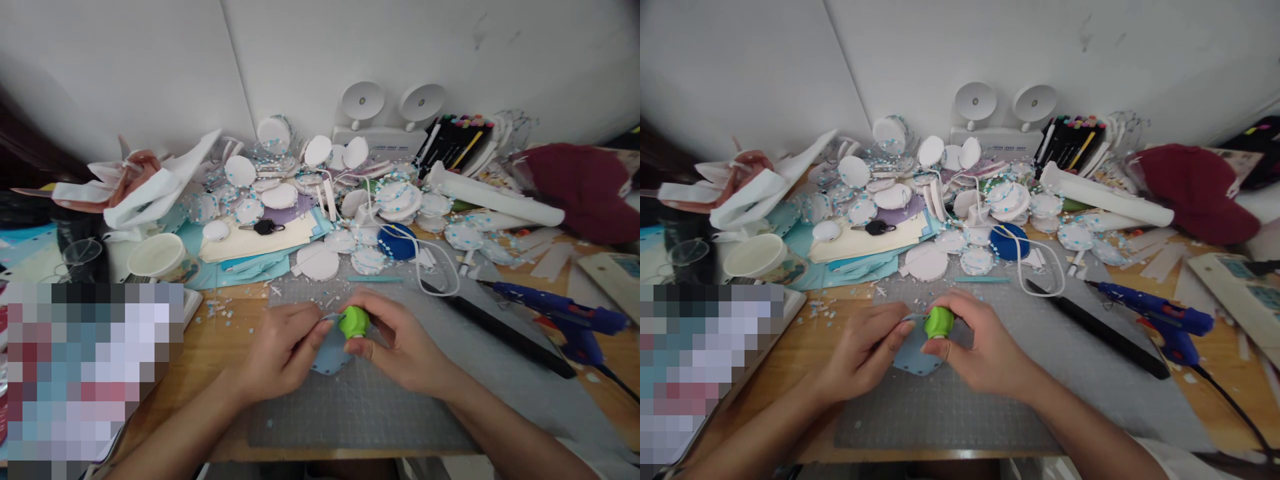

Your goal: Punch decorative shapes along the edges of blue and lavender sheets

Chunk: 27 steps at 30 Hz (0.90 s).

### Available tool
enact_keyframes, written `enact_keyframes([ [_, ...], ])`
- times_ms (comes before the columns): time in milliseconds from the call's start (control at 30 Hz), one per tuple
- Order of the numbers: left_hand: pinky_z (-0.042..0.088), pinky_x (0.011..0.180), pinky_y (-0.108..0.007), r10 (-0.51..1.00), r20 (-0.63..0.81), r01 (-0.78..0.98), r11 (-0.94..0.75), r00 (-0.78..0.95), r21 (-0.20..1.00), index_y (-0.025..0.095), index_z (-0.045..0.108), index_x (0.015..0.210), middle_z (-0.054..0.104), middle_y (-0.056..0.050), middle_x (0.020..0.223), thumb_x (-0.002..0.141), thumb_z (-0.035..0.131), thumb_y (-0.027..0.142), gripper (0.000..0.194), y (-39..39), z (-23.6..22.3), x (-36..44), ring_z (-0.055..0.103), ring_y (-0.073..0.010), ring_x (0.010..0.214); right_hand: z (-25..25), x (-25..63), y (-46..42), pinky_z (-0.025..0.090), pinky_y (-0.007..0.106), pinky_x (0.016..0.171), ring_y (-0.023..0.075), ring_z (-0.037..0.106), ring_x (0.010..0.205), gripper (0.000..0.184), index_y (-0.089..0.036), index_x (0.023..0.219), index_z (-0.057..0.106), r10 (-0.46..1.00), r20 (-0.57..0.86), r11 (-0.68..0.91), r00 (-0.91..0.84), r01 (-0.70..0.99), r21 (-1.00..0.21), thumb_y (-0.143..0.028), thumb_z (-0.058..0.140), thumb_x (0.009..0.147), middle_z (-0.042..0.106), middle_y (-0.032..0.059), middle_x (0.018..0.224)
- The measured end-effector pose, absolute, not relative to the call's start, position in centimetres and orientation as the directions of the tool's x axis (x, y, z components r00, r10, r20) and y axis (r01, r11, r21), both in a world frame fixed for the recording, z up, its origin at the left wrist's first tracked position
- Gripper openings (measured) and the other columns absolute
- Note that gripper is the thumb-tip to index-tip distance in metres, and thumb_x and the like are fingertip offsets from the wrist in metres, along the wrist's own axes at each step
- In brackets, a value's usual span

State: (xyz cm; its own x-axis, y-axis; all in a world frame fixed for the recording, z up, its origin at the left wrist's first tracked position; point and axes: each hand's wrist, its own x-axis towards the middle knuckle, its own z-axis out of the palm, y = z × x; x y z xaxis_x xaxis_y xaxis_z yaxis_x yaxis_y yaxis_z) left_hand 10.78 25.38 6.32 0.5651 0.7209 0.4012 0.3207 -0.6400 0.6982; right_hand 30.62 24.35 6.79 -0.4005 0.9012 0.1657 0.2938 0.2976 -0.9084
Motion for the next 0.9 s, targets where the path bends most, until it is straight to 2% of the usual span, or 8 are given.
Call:
enact_keyframes([
  [100,0.03,0.055,-0.024,0.754,0.331,0.378,-0.595,0.567,0.709,0.016,0.052,0.074,0.049,0.001,0.065,0.088,0.052,0.034,0.024,25.5,6.7,10.5,0.046,-0.0114,0.059,6.9,30.5,24.3,0.039,0.027,0.069,0.0161,0.05,0.076,0.014,-0.018,0.09,0.056,0.878,0.175,0.33,-0.446,0.299,-0.895,-0.026,0.065,0.081,0.053,0.0009,0.081],
  [167,0.031,0.056,-0.024,0.775,0.249,0.437,-0.554,0.581,0.708,0.016,0.056,0.082,0.055,-0.001,0.071,0.075,0.064,0.053,0.038,25.6,7.0,10.5,0.051,-0.0132,0.063,6.9,30.3,24.2,0.038,0.026,0.068,0.0153,0.049,0.076,0.014,-0.018,0.09,0.057,0.861,0.175,0.345,-0.478,0.296,-0.891,-0.022,0.065,0.08,0.053,0.0006,0.08],
  [233,0.031,0.055,-0.024,0.775,0.172,0.501,-0.544,0.609,0.673,0.016,0.057,0.078,0.057,0.0,0.071,0.065,0.068,0.062,0.049,25.7,7.1,10.6,0.052,-0.0138,0.062,6.9,30.0,24.1,0.038,0.025,0.067,0.0146,0.049,0.075,0.015,-0.017,0.089,0.057,0.85,0.17,0.354,-0.498,0.301,-0.885,-0.018,0.067,0.078,0.053,0.0002,0.08],
  [333,0.029,0.052,-0.024,0.745,0.144,0.535,-0.586,0.652,0.609,0.016,0.053,0.067,0.055,0.001,0.064,0.068,0.066,0.061,0.046,25.7,7.0,10.8,0.052,-0.013,0.058,6.6,29.6,23.9,0.038,0.025,0.066,0.0144,0.049,0.074,0.017,-0.017,0.087,0.057,0.841,0.167,0.365,-0.514,0.313,-0.877,-0.014,0.068,0.075,0.053,0.0002,0.079],
  [567,0.025,0.05,-0.026,0.647,0.309,0.427,-0.721,0.698,0.546,0.016,0.051,0.059,0.049,0.002,0.052,0.076,0.061,0.051,0.04,25.7,6.4,10.8,0.047,-0.0112,0.05,5.9,29.5,23.6,0.038,0.025,0.064,0.0143,0.049,0.072,0.017,-0.017,0.086,0.057,0.833,0.182,0.389,-0.522,0.319,-0.864,-0.014,0.068,0.074,0.051,-0.0009,0.076],
  [733,0.026,0.049,-0.025,0.661,0.291,0.423,-0.697,0.691,0.58,0.017,0.049,0.059,0.048,0.002,0.053,0.078,0.058,0.052,0.041,25.7,6.2,10.8,0.046,-0.0115,0.05,6.1,29.6,23.8,0.039,0.025,0.063,0.0153,0.05,0.07,0.012,-0.018,0.085,0.058,0.834,0.165,0.379,-0.526,0.33,-0.864,-0.025,0.066,0.079,0.053,0.0002,0.075],
  [900,0.032,0.053,-0.023,0.701,0.198,0.411,-0.597,0.685,0.689,0.015,0.054,0.076,0.054,-0.001,0.066,0.087,0.044,0.053,0.041,25.9,6.6,10.5,0.05,-0.013,0.059,6.3,29.8,24.3,0.042,0.027,0.067,0.0157,0.052,0.073,0.018,-0.019,0.09,0.058,0.84,0.194,0.38,-0.507,0.296,-0.876,-0.035,0.063,0.083,0.054,0.0013,0.078],
])
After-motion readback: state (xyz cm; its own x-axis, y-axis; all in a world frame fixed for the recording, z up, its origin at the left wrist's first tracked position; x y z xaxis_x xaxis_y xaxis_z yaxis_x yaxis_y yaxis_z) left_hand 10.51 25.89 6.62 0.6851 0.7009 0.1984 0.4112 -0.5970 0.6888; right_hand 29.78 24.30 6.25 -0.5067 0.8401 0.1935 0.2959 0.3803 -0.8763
